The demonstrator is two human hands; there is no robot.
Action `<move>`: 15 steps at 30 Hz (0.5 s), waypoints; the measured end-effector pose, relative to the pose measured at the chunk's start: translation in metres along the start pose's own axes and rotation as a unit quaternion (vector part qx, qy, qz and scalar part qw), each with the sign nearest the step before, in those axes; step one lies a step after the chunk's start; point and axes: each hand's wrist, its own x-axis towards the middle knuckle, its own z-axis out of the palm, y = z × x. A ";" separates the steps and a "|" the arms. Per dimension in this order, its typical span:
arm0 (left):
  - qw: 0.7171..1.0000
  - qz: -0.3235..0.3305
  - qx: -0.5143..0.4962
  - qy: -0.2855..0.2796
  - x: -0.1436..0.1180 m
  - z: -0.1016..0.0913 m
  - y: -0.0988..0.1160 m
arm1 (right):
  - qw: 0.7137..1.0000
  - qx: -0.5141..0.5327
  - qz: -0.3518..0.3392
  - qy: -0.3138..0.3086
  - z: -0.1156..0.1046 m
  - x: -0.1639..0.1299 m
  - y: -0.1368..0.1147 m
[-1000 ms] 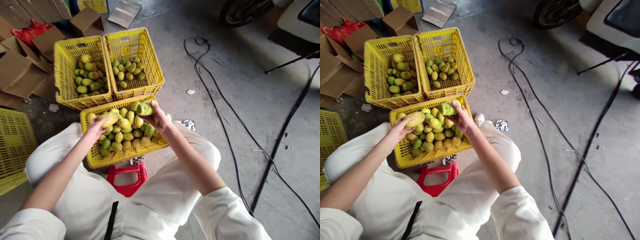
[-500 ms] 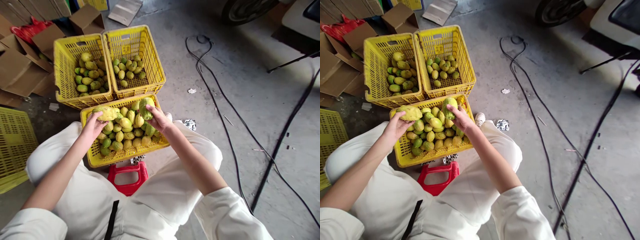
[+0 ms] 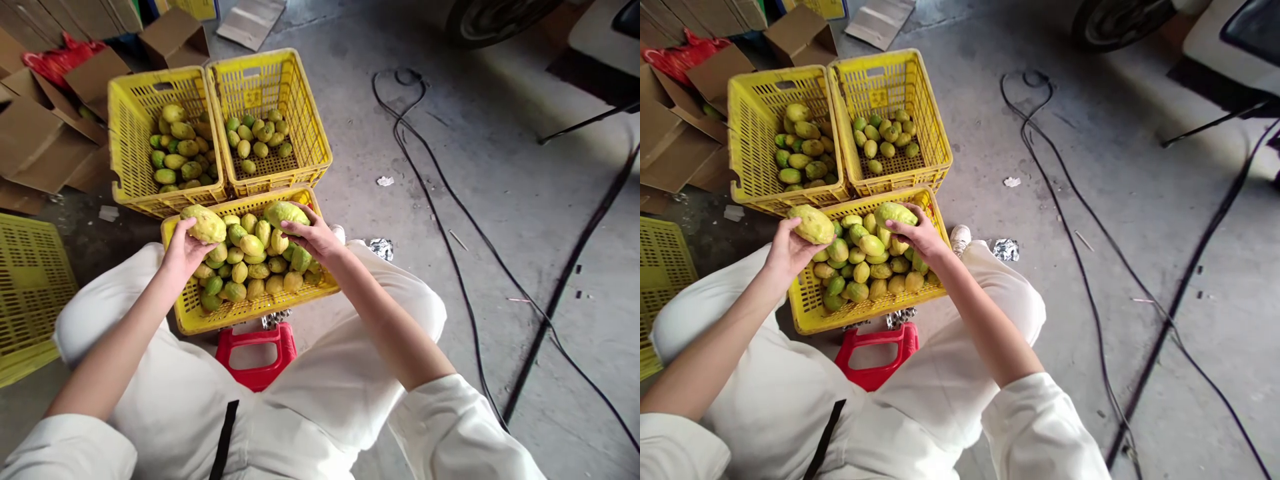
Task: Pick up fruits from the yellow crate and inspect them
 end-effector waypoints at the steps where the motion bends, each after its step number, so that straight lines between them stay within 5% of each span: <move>1: 1.000 -0.002 0.003 0.008 0.000 0.001 0.001 | 1.000 0.000 -0.002 0.010 0.000 0.000 0.001; 5: 0.998 -0.026 0.010 0.048 0.003 0.002 -0.001 | 1.000 -0.009 -0.020 0.017 0.001 0.001 0.005; 15: 0.999 -0.027 0.022 0.041 0.010 -0.003 -0.008 | 0.995 0.099 -0.008 0.029 0.002 0.007 0.000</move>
